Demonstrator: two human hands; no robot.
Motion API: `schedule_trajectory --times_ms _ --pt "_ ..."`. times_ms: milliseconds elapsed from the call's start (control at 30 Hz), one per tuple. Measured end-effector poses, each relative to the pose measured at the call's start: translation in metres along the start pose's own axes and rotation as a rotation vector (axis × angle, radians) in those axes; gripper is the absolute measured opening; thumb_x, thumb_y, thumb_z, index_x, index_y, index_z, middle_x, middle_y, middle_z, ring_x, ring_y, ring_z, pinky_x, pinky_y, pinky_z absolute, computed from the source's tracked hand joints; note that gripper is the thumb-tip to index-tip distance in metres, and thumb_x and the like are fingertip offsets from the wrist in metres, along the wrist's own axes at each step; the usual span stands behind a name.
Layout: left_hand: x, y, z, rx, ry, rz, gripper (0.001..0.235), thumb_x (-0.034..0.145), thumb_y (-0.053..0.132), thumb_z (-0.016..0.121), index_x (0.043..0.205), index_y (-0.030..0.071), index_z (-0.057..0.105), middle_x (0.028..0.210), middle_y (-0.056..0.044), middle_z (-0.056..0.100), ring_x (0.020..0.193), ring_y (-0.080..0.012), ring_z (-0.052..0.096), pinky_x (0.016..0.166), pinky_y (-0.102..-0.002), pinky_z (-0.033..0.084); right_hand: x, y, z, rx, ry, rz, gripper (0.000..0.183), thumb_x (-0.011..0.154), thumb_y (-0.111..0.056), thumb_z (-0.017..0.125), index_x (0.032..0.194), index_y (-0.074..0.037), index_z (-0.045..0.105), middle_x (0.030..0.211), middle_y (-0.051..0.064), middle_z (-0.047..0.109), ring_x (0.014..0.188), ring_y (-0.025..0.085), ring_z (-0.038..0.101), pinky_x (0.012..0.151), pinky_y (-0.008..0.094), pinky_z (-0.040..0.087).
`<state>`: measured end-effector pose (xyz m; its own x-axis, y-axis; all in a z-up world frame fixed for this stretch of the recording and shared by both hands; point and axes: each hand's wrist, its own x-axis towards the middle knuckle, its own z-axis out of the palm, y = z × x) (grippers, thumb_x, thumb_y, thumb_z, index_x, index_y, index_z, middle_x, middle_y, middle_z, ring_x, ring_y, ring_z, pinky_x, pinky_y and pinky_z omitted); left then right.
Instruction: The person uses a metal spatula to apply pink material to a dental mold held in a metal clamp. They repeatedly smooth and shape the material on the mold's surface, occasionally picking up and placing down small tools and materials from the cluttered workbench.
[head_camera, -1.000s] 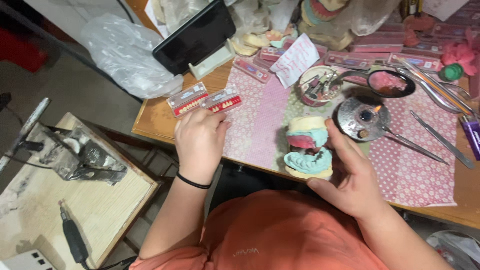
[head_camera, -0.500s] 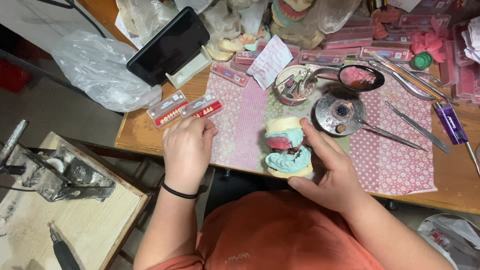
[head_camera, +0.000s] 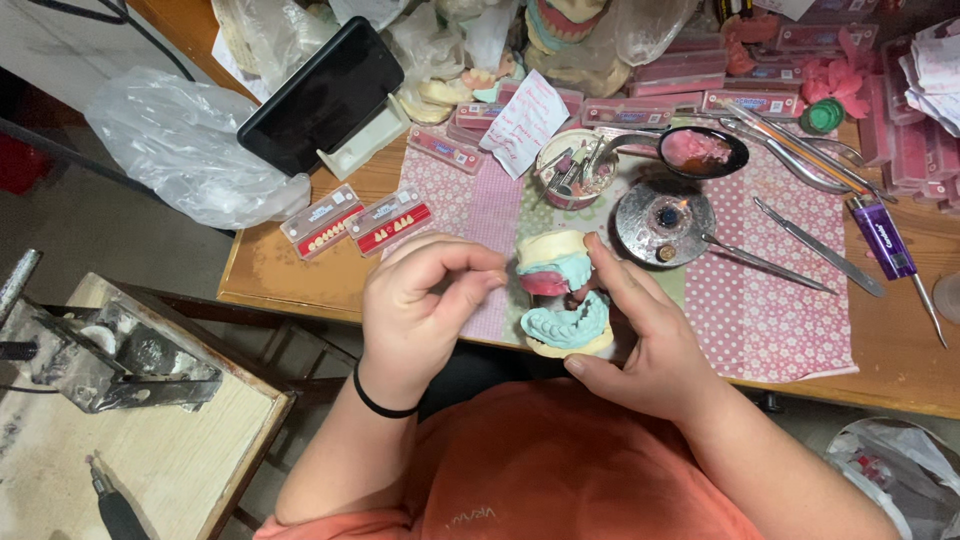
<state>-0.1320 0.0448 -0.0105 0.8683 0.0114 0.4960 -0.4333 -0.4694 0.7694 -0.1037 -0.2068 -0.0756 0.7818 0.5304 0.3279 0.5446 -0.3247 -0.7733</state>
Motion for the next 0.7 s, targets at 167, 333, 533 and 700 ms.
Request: schedule_trajectory --times_ms 167,333,533,700 --pt "0.004 0.012 0.009 -0.058 -0.032 0.002 0.009 0.095 0.015 0.074 0.100 0.009 0.076 0.099 -0.006 0.077 0.090 -0.0191 0.074 0.084 -0.030 0.059 0.000 -0.001 0.000 0.037 0.012 0.000 0.101 0.079 -0.036 0.080 0.162 -0.004 0.032 0.143 0.017 0.057 0.129 0.025 0.059 0.115 0.036 0.040" --pt "0.006 -0.004 0.008 -0.044 -0.033 -0.018 0.008 0.095 0.013 0.073 0.102 0.008 0.076 0.101 -0.006 0.076 0.092 -0.0197 0.072 0.083 -0.031 0.057 0.002 -0.002 -0.001 0.041 0.009 -0.018 0.099 0.081 -0.036 0.079 0.162 -0.003 0.032 0.151 0.018 0.054 0.136 0.027 0.056 0.117 0.037 0.039" --pt "-0.005 -0.065 -0.008 0.500 -0.012 -0.089 0.007 0.092 0.019 0.078 0.097 0.014 0.078 0.094 -0.002 0.078 0.088 -0.0267 0.070 0.081 -0.041 0.052 0.002 -0.003 -0.003 0.039 -0.006 0.011 0.100 0.081 -0.036 0.079 0.162 -0.003 0.031 0.154 0.018 0.052 0.142 0.028 0.053 0.118 0.037 0.037" --pt "-0.010 -0.084 -0.012 0.725 0.014 0.117 0.005 0.092 0.026 0.082 0.092 0.021 0.080 0.089 0.004 0.066 0.087 -0.0254 0.058 0.080 -0.041 0.042 0.001 0.002 -0.001 0.037 -0.005 0.000 0.102 0.078 -0.028 0.081 0.163 -0.002 0.031 0.146 0.016 0.056 0.129 0.026 0.058 0.113 0.035 0.040"
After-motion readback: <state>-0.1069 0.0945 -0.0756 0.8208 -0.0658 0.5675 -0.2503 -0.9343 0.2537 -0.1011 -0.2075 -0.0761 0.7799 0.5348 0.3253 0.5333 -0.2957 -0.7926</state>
